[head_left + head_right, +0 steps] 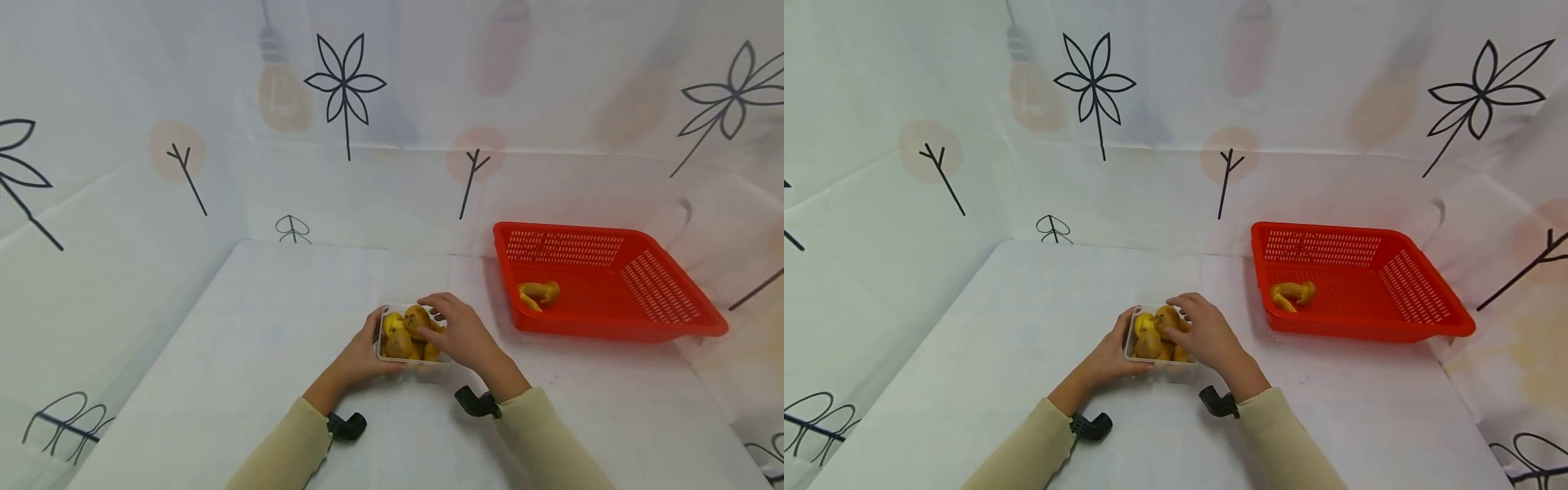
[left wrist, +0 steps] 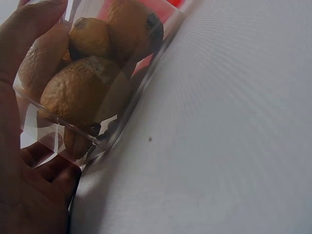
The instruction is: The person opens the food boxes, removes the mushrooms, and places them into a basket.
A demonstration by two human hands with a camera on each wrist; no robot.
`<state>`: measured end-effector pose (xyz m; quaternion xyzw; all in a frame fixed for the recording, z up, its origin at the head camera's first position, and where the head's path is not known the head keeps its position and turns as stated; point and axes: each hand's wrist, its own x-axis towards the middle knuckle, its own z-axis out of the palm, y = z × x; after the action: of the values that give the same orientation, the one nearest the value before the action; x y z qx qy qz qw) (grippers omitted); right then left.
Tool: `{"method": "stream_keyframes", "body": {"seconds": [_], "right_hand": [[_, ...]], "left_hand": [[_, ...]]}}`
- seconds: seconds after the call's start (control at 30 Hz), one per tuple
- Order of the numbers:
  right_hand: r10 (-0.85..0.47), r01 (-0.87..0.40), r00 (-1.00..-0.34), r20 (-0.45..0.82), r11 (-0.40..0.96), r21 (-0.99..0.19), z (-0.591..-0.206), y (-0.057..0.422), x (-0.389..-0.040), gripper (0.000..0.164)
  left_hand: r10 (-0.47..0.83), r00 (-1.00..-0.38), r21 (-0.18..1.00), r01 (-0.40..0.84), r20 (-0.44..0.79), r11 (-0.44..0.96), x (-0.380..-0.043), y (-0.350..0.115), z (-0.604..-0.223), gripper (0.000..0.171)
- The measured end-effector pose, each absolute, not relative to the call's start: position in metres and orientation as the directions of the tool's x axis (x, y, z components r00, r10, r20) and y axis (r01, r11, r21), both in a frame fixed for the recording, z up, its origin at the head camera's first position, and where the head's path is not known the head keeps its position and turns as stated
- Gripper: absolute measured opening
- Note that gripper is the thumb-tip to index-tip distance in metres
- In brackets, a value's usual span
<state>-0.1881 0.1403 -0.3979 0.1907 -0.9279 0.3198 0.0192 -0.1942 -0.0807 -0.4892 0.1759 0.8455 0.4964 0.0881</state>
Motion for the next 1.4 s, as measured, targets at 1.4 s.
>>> {"method": "stream_keyframes", "body": {"seconds": [1.4], "right_hand": [[-0.378, -0.367, -0.921, 0.097, 0.755, -0.543, -0.398, 0.134, -0.191, 0.052]], "left_hand": [[0.392, -0.92, 0.862, 0.218, 0.024, 0.458, -0.194, -0.08, -0.485, 0.114]]}}
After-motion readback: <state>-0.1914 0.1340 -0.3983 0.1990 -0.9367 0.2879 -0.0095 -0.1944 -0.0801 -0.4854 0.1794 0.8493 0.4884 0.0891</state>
